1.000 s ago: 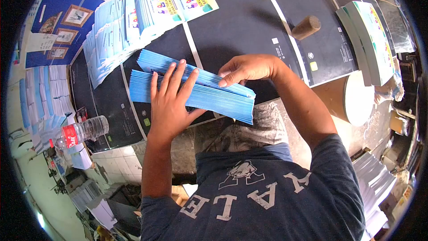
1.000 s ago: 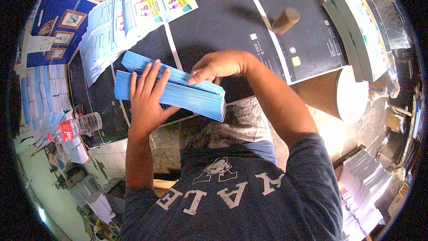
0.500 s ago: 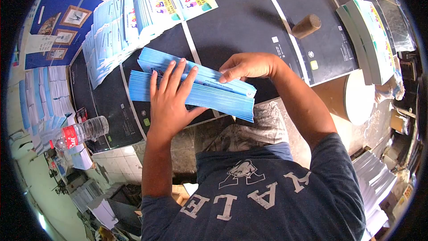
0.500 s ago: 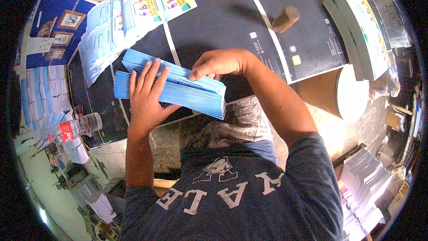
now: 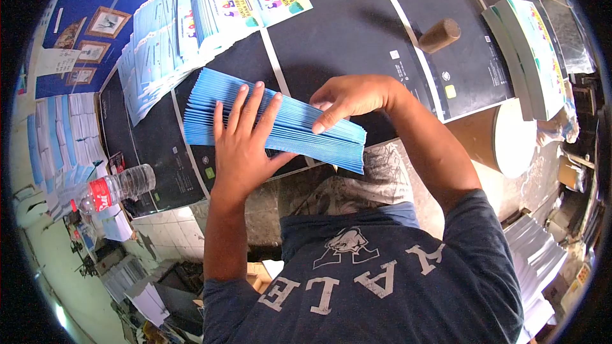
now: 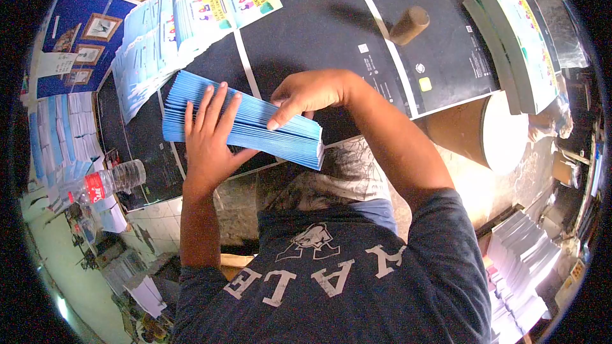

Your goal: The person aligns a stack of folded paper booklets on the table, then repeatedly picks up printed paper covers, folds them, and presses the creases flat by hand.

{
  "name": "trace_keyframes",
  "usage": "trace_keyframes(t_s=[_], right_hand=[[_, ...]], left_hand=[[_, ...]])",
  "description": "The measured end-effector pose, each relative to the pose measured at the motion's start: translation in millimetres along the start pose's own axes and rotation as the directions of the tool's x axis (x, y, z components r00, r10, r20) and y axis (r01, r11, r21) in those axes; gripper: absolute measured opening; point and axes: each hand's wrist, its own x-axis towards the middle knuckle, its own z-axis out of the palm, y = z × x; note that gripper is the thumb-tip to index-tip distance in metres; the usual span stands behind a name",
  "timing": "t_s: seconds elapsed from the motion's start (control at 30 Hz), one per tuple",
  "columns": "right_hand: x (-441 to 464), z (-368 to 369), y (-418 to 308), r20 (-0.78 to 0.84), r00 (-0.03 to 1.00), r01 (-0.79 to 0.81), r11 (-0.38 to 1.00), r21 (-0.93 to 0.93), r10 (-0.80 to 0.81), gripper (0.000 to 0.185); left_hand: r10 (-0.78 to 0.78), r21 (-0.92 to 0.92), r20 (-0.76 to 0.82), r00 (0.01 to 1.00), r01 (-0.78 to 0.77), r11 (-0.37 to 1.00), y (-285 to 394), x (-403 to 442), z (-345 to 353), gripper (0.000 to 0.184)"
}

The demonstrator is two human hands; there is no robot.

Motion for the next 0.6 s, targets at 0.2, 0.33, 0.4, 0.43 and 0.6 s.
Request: trace_keyframes(t_s=[0.2, 0.33, 0.4, 0.43, 0.6], right_hand=[[4, -5, 15, 0.011, 0.998, 0.063, 0.996, 0.062, -0.064, 0.065], [3, -3, 13, 0.009, 0.998, 0.062, 0.996, 0.056, -0.063, 0.067], [2, -2, 8, 0.013, 0.998, 0.055, 0.997, 0.062, -0.056, 0.069], [1, -2, 3, -0.003, 1.000, 0.029, 0.999, -0.028, -0.029, 0.071], [-7, 2, -14, -0.020, 1.000, 0.011, 0.988, -0.157, -0.014, 0.075]], left_hand=[[0.005, 0.011, 0.003, 1.000, -0.005, 1.000, 2, 0, -2, 0.094], [0.006, -0.003, 0.019, 1.000, -0.006, 1.000, 1, 1, -3, 0.093], [0.009, -0.001, 0.025, 1.000, -0.009, 1.000, 0, 3, -2, 0.092], [0.010, -0.003, 0.017, 1.000, -0.010, 1.000, -1, 5, -2, 0.092], [0.006, 0.002, 0.014, 1.000, -0.006, 1.000, 0, 9, 0, 0.092]])
